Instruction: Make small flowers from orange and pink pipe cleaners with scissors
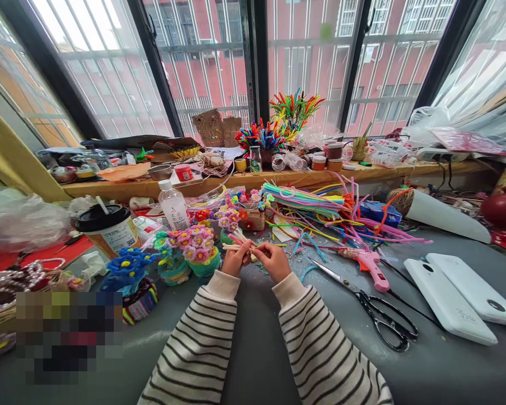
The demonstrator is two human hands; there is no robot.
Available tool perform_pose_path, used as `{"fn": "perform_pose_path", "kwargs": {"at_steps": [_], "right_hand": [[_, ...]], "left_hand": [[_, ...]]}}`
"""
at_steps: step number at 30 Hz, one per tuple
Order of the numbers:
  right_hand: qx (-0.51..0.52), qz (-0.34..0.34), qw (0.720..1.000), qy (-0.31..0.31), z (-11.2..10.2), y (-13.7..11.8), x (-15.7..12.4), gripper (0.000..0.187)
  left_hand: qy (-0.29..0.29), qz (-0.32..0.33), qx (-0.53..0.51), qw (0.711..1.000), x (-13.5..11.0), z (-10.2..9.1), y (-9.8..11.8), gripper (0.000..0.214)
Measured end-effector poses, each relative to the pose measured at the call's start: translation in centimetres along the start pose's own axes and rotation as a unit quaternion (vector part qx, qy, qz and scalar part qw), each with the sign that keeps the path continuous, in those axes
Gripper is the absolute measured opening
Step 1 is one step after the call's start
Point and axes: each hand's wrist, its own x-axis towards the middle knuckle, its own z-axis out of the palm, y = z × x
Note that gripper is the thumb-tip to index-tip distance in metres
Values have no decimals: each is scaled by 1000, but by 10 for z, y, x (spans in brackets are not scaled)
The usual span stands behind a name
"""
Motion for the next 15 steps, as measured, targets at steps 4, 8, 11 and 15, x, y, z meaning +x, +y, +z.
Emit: {"fn": "perform_pose_path", "kwargs": {"at_steps": [4, 8, 11, 15], "right_hand": [[-104, -73, 992, 4, -2, -2, -1, 20], [-203, -123, 971, -3, -2, -3, -3, 18], [-212, -114, 971, 9, -1, -4, -3, 19], [-35, -22, 999, 4, -4, -6, -1, 18]], "left_hand": [[1, -18, -20, 1000, 1, -1, -2, 26], [-5, -36, -34, 999, 4, -3, -6, 25], [-10, -46, -48, 998, 4, -3, -5, 25], [-46, -53, -80, 994, 0, -1, 4, 24]]}}
